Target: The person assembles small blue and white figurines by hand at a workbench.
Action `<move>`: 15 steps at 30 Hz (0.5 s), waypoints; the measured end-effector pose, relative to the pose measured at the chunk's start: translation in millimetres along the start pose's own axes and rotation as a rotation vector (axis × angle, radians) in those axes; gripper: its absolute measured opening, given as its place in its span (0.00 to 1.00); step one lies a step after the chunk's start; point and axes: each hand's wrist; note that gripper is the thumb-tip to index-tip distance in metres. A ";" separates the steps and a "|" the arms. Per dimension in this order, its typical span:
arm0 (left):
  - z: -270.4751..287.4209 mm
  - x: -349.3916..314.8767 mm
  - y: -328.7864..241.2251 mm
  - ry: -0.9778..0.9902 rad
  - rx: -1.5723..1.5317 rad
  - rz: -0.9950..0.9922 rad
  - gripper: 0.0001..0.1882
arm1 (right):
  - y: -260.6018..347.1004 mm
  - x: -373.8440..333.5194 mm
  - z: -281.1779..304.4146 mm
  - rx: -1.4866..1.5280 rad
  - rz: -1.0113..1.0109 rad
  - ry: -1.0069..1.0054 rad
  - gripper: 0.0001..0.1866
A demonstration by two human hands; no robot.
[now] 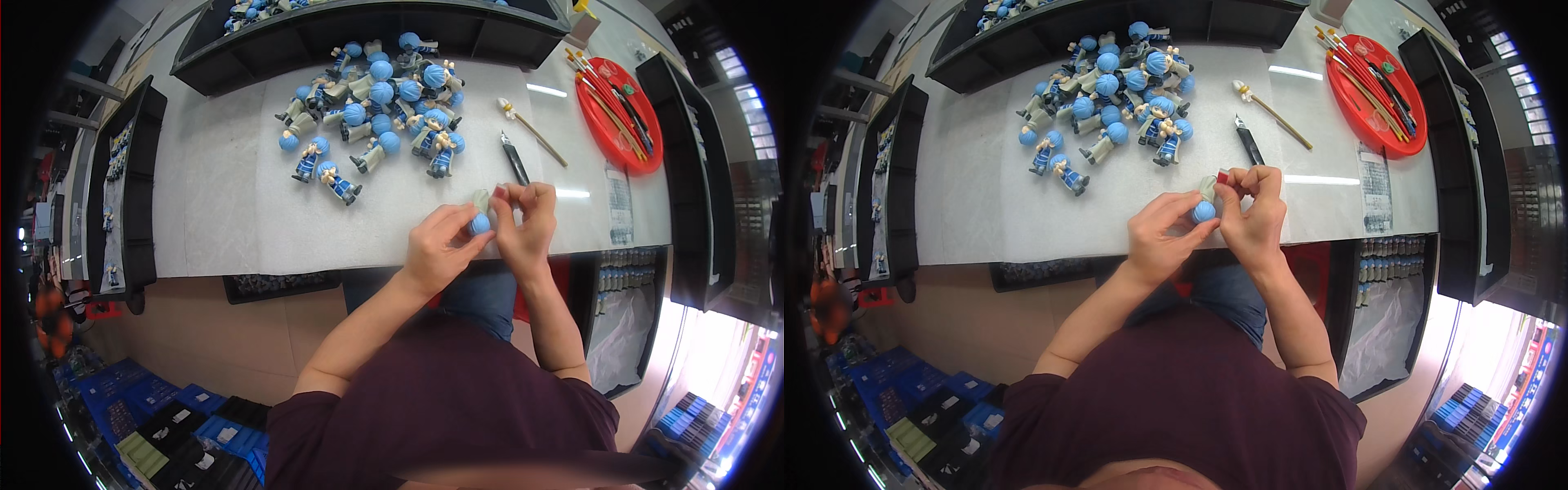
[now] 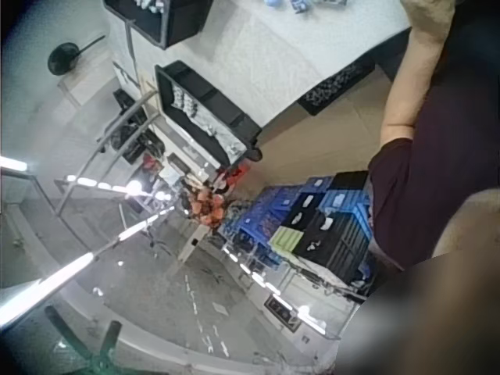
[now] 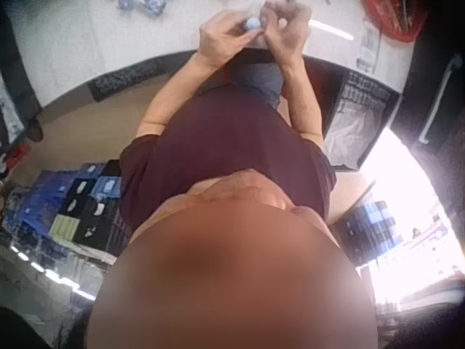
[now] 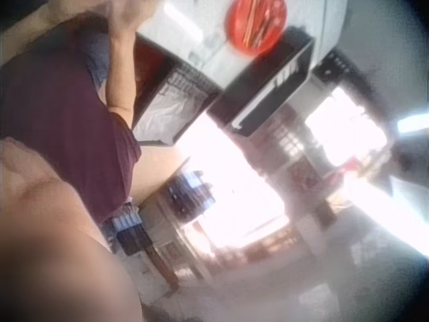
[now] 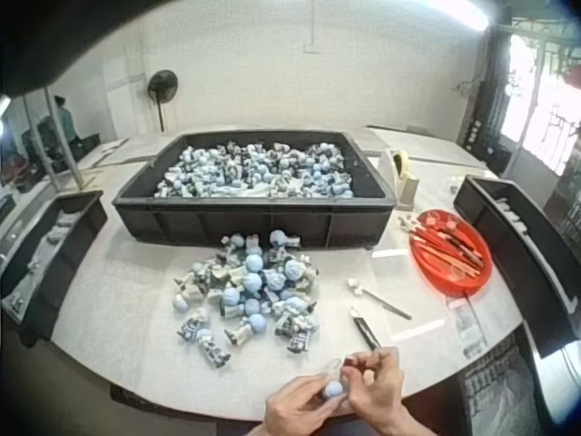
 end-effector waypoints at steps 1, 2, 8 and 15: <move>0.6 -1.0 -0.5 0.006 0.015 -0.007 0.17 | 2.6 -1.8 -0.3 -0.014 0.008 0.023 0.16; 1.0 -1.7 -1.1 0.012 0.030 -0.014 0.17 | 1.8 -1.3 0.2 -0.015 0.007 0.024 0.16; 1.1 -1.8 -1.0 0.015 0.001 -0.019 0.16 | 0.5 3.2 3.6 -0.008 0.031 0.044 0.17; 0.3 -0.5 0.3 0.008 -0.012 -0.019 0.17 | 1.6 9.0 7.3 -0.063 0.042 0.066 0.16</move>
Point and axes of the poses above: each hand's wrist, its own x-axis towards the middle knuckle, its own z-axis out of the back of the hand, y = z × x, and after that the axes turned 5 degrees about y, right-handed
